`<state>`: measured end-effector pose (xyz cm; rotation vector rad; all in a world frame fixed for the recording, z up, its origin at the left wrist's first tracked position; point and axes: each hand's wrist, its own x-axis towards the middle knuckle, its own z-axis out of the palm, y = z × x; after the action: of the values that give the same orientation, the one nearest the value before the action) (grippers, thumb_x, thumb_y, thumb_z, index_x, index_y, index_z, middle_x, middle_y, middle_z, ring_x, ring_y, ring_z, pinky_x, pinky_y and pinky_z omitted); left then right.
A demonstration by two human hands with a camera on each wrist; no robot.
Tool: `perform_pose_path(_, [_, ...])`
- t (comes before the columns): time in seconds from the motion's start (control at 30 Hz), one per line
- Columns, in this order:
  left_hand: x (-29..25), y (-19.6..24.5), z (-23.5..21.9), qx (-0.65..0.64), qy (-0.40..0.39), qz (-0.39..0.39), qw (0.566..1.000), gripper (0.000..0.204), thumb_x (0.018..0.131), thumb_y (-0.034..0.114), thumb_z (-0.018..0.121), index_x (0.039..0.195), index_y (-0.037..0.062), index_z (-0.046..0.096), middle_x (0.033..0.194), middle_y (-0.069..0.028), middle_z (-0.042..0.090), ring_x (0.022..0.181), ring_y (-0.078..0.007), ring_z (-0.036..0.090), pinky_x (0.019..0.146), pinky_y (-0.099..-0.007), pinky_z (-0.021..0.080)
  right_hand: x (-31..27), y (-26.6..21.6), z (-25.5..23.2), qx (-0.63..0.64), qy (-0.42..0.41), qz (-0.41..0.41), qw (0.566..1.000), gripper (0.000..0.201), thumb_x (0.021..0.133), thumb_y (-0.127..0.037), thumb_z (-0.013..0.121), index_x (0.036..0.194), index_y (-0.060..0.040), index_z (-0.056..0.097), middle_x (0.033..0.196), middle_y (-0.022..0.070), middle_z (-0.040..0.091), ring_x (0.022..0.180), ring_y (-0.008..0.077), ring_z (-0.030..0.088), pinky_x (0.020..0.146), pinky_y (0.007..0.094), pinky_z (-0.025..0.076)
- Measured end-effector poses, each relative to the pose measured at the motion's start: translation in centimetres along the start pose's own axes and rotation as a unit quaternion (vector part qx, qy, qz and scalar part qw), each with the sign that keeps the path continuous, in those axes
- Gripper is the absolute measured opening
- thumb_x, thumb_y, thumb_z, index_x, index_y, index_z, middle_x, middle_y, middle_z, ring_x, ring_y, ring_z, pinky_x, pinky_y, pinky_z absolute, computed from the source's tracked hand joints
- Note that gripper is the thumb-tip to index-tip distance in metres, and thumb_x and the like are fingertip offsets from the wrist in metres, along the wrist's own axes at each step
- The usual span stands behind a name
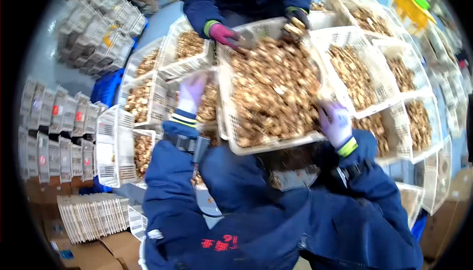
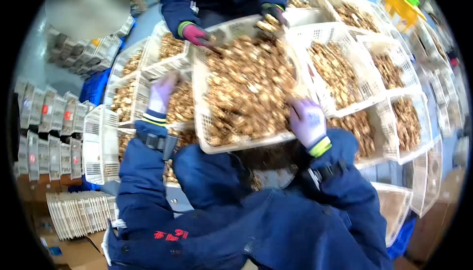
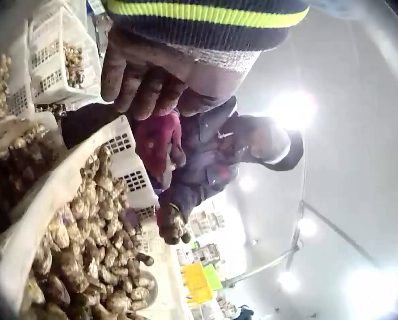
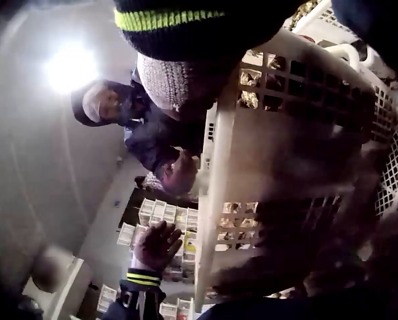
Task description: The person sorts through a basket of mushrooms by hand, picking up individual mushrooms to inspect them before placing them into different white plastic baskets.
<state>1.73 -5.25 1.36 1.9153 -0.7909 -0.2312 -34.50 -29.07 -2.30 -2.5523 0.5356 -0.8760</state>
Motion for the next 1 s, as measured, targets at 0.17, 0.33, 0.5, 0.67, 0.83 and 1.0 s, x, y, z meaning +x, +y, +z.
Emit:
perform_pose_path(0.17, [-4.0,4.6,4.6,0.018,-0.172,-0.017,0.985,0.036,0.093,0.021,0.059,0.121,-0.0021,0.064,0.105,-0.0104,0.069,0.099,-0.0140,0.062,0.086,-0.0267,0.049,-1.1,1.7,-0.1,0.148,0.189,0.104,0.965,0.031,0.090,-0.005,0.052,0.120,-0.0013,0.061,0.092,0.0135,0.064,0.065,0.0224,0.059,0.063,0.0348,0.049])
perform_pose_path(0.33, [-6.2,10.0,13.2,0.088,-0.358,0.025,0.929,0.039,0.091,0.020,0.062,0.125,0.0022,0.061,0.110,-0.0132,0.067,0.102,-0.0193,0.062,0.090,-0.0294,0.048,-1.2,3.7,0.7,0.215,0.218,0.197,0.932,0.046,0.084,0.002,0.046,0.129,0.0041,0.053,0.117,0.0210,0.061,0.108,0.0307,0.059,0.098,0.0371,0.044])
perform_pose_path(0.5, [-3.0,9.2,23.2,0.171,-0.405,0.330,0.836,0.047,0.087,0.015,0.065,0.132,0.0066,0.055,0.136,-0.0195,0.054,0.128,-0.0339,0.049,0.108,-0.0384,0.039,-0.8,2.9,0.2,0.208,0.135,0.284,0.926,0.044,0.085,0.004,0.049,0.129,0.0030,0.055,0.117,0.0247,0.064,0.105,0.0342,0.064,0.094,0.0391,0.049])
perform_pose_path(0.67, [-2.2,9.2,29.3,0.247,-0.462,0.311,0.793,0.051,0.082,0.013,0.070,0.131,0.0087,0.055,0.120,-0.0210,0.055,0.113,-0.0388,0.053,0.097,-0.0428,0.046,-0.1,2.1,-1.4,0.116,0.083,0.245,0.959,0.039,0.085,0.000,0.047,0.122,0.0039,0.058,0.112,0.0258,0.064,0.104,0.0388,0.061,0.093,0.0420,0.047])
perform_pose_path(0.83, [-1.1,7.2,27.3,0.162,-0.490,0.150,0.843,0.035,0.088,0.016,0.066,0.121,0.0101,0.061,0.110,-0.0160,0.057,0.093,-0.0310,0.061,0.080,-0.0367,0.052,-0.4,2.3,-0.9,0.169,0.123,0.214,0.954,0.044,0.081,0.001,0.045,0.123,0.0018,0.056,0.087,0.0243,0.062,0.081,0.0390,0.061,0.072,0.0430,0.049])
perform_pose_path(1.0, [1.5,4.6,18.5,0.273,-0.333,0.040,0.901,0.038,0.085,0.036,0.071,0.107,0.0056,0.068,0.092,-0.0118,0.068,0.081,-0.0213,0.064,0.076,-0.0301,0.052,-0.6,2.1,-0.6,0.161,0.145,0.198,0.956,0.041,0.082,0.002,0.046,0.122,0.0023,0.058,0.093,0.0236,0.063,0.085,0.0382,0.062,0.076,0.0432,0.049])
